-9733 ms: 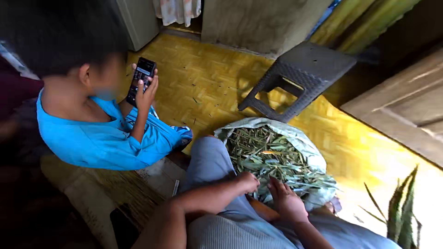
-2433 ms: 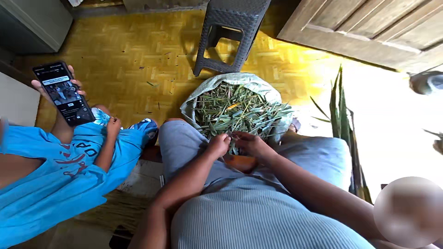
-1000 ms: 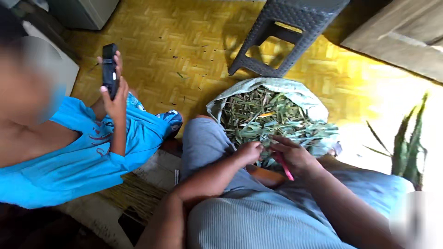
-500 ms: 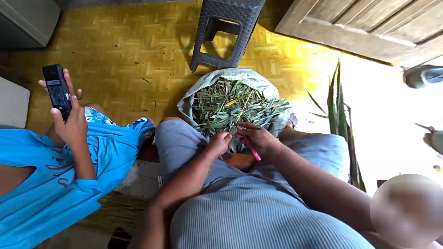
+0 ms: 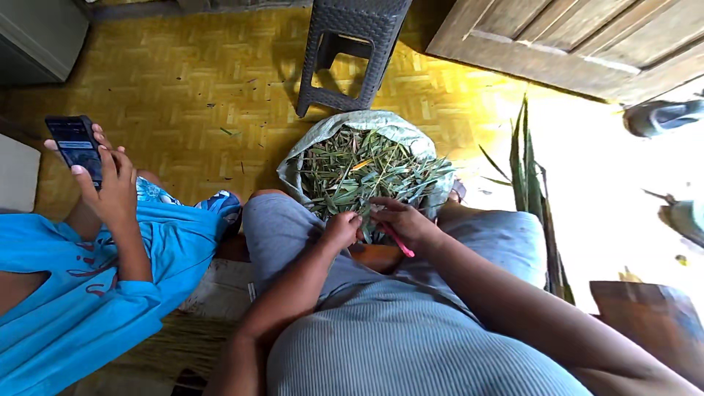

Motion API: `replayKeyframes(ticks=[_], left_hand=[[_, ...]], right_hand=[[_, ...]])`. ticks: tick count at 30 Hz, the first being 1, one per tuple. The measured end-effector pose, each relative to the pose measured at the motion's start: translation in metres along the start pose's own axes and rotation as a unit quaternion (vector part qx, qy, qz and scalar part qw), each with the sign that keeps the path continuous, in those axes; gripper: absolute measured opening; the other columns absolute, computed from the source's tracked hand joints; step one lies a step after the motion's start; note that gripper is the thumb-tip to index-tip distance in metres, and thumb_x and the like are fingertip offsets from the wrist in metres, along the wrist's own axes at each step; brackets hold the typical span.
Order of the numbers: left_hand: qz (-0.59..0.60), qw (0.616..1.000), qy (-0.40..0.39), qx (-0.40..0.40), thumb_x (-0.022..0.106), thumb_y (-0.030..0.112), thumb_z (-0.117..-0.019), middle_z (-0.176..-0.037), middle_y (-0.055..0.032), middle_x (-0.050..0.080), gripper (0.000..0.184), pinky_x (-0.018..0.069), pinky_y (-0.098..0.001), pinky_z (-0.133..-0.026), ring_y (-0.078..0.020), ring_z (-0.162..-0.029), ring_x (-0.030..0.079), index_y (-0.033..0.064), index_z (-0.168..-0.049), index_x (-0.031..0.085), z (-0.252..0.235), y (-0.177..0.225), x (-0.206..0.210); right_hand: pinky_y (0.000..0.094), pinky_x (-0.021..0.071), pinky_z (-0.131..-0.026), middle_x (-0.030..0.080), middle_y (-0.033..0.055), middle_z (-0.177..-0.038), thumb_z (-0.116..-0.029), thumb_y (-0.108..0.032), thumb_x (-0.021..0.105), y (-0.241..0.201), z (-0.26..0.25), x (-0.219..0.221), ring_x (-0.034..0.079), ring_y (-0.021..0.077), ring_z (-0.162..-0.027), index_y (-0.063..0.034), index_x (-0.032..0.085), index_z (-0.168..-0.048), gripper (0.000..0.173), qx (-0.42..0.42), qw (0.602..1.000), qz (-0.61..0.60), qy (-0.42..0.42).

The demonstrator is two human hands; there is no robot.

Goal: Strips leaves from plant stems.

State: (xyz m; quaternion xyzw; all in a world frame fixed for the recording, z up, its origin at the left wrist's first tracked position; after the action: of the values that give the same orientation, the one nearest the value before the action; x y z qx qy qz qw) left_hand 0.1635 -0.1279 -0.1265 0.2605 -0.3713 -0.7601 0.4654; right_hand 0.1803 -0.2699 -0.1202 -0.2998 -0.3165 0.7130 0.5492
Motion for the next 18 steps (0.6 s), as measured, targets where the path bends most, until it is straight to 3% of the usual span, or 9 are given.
replayKeyframes(ticks=[4,7,9,16,18], left_hand=[[-0.034,0.999,0.013,0.023,0.042,0.016,-0.1121,-0.085,-0.0112,0.063,0.031,0.0494,-0.0311,-0.068,-0.0145,-0.069,0.055,-0.0057,-0.121,0.063,-0.005,-0.003,-0.002],[-0.125,0.99,0.033,0.047,0.045,0.014,-0.1106,-0.097,-0.0202,0.069,0.031,0.0545,-0.0436,-0.086,-0.0271,-0.087,0.067,-0.0073,-0.119,0.065,-0.002,0.003,-0.005],[-0.166,0.984,0.042,0.056,0.046,0.012,-0.1098,-0.105,-0.0246,0.07,0.03,0.0528,-0.0502,-0.096,-0.034,-0.101,0.069,-0.0074,-0.12,0.066,0.001,0.007,-0.006],[-0.166,0.983,0.045,0.067,0.046,0.013,-0.1102,-0.108,-0.0245,0.07,0.032,0.0522,-0.0502,-0.096,-0.0339,-0.103,0.068,-0.007,-0.124,0.066,0.002,0.009,-0.006],[-0.154,0.985,0.04,0.063,0.045,0.014,-0.1104,-0.105,-0.0232,0.071,0.032,0.0536,-0.0478,-0.092,-0.0317,-0.097,0.069,-0.0063,-0.127,0.065,0.002,0.009,-0.006]], right_hand=[[0.0214,0.0455,-0.059,0.065,0.0037,-0.087,-0.104,-0.01,0.06,0.003,0.006,0.016,0.055,0.0056,-0.065,-0.0034,0.054,-0.138,0.035,-0.009,0.998,0.049,-0.038],[0.0202,0.0428,-0.056,0.063,0.0022,-0.085,-0.1043,-0.011,0.06,0.004,0.007,0.018,0.051,0.0043,-0.061,-0.0039,0.055,-0.137,0.034,0.006,0.998,0.052,-0.03],[0.0202,0.042,-0.056,0.064,0.0024,-0.085,-0.1048,-0.013,0.059,0.004,0.007,0.017,0.051,0.0043,-0.06,-0.0046,0.056,-0.139,0.035,0.013,0.998,0.053,-0.027],[0.0252,0.0466,-0.066,0.065,0.0062,-0.095,-0.104,-0.013,0.061,0.0,0.005,0.016,0.053,0.0072,-0.07,-0.0027,0.058,-0.137,0.035,-0.01,0.995,0.1,-0.002],[0.0242,0.0458,-0.064,0.064,0.006,-0.095,-0.1042,-0.011,0.06,0.0,0.003,0.013,0.052,0.0067,-0.068,-0.0019,0.057,-0.138,0.035,-0.005,0.996,0.084,0.011]])
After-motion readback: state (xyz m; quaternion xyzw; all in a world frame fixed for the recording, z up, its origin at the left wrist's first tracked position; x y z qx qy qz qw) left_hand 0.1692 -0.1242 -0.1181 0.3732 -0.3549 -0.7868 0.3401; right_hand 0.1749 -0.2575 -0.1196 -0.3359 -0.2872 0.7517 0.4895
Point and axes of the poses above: each hand's wrist, its own z-axis away from the middle knuckle, its own x-axis out of the palm, y = z × x, the point moved 7 cm from there along -z, towards the middle knuckle
